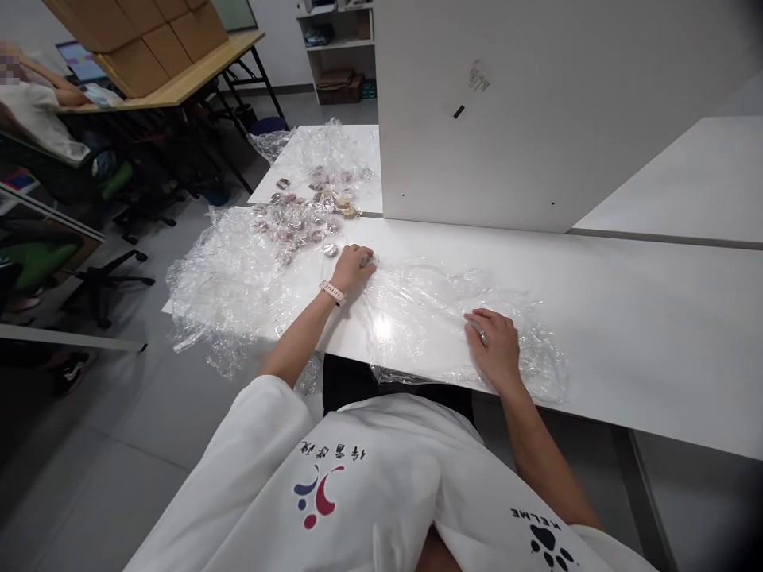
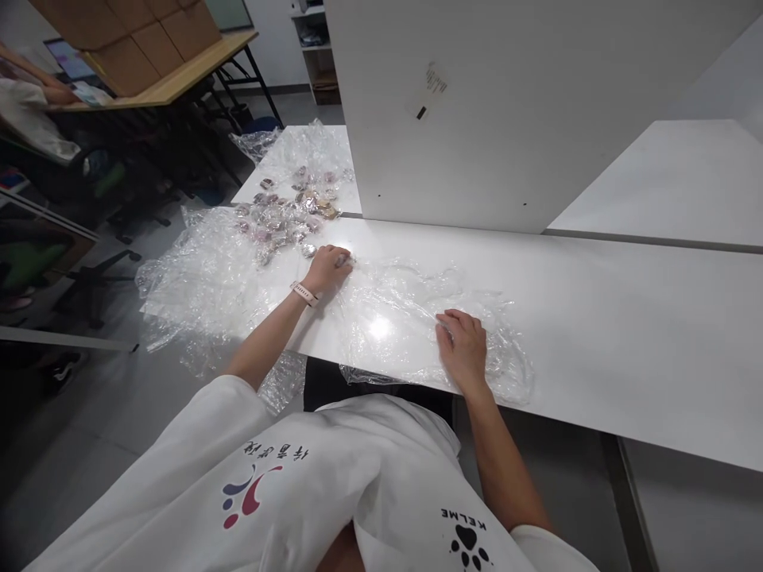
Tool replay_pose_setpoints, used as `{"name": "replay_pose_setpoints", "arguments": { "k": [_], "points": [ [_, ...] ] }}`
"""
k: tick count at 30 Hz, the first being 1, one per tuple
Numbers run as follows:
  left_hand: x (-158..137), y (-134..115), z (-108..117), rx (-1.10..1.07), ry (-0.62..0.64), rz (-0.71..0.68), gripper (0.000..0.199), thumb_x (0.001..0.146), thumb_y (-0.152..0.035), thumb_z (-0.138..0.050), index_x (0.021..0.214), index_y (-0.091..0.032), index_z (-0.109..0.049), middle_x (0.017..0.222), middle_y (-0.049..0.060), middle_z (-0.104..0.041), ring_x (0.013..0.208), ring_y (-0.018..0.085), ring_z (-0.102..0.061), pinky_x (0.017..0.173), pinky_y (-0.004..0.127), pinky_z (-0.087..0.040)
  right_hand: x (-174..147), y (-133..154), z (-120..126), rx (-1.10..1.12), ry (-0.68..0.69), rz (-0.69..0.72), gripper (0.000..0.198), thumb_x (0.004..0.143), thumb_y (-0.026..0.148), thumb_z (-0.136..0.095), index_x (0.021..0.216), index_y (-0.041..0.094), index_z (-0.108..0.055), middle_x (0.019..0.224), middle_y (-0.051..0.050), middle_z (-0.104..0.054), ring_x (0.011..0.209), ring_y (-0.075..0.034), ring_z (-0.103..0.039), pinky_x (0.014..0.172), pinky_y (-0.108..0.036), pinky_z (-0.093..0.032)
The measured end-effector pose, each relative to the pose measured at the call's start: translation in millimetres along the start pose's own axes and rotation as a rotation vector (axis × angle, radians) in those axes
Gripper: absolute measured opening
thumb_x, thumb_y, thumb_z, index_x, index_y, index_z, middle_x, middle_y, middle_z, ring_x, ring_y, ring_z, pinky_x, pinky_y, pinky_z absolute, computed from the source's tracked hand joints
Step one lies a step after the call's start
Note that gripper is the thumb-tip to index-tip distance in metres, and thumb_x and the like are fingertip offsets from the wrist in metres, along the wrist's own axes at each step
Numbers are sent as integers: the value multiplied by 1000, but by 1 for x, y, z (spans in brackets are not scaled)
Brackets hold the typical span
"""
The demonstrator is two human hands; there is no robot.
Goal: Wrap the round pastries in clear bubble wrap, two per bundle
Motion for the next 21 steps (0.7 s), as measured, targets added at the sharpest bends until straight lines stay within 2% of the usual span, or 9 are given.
{"name": "replay_pose_setpoints", "arguments": {
  "k": [4,6,8,11,14,17,21],
  "points": [
    [-5,16,25,-262,58,54,36,71,-28,-79,106,-22,-70,98,8,-64,89,23,-59,84,38,-50,0,0,0,5,-4,4,26,95,32,-51,109,24,-71,119,-7,-67,110,-25,-57,94,-43,-44],
    [-6,27,40,-431,16,91,39,72,-27,-77,110,-22,-69,96,6,-64,81,18,-59,79,33,-51,0,0,0,10,-3,3,26,95,31,-51,109,24,-72,120,-7,-67,110,-25,-57,95,-44,-44],
    [-7,39,54,-488,-69,111,39,72,-24,-74,111,-21,-69,98,6,-65,83,17,-60,80,32,-52,0,0,0,13,3,2,26,95,31,-51,109,24,-72,120,-7,-67,111,-25,-57,95,-44,-44],
    [-6,57,68,-286,-193,154,35,72,-23,-74,106,-21,-70,110,8,-66,100,23,-60,90,38,-51,1,0,1,10,6,4,26,95,31,-51,109,24,-71,120,-7,-67,111,-25,-57,95,-43,-44],
    [-6,70,74,31,-274,250,34,76,-26,-72,109,-20,-70,119,12,-65,121,33,-52,106,50,-41,1,-1,1,5,4,7,25,95,30,-51,108,23,-72,119,-7,-68,110,-25,-57,95,-43,-45],
    [0,74,72,256,-111,297,44,79,-24,-68,123,-18,-65,126,16,-61,126,36,-50,109,53,-38,1,-2,0,3,9,6,25,95,30,-52,108,23,-72,119,-7,-68,109,-25,-57,94,-43,-45],
    [12,64,73,374,107,275,65,75,-25,-70,138,-25,-54,137,16,-54,129,41,-48,104,57,-41,0,-2,-1,9,5,3,25,95,30,-52,107,23,-72,119,-7,-68,110,-25,-57,94,-43,-45]
  ]
}}
Point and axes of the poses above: each hand's wrist, its own x-axis towards the middle knuckle, its own z-axis out of the back of the hand, y = z × x, the point moved 4 cm from there along x, towards the middle knuckle
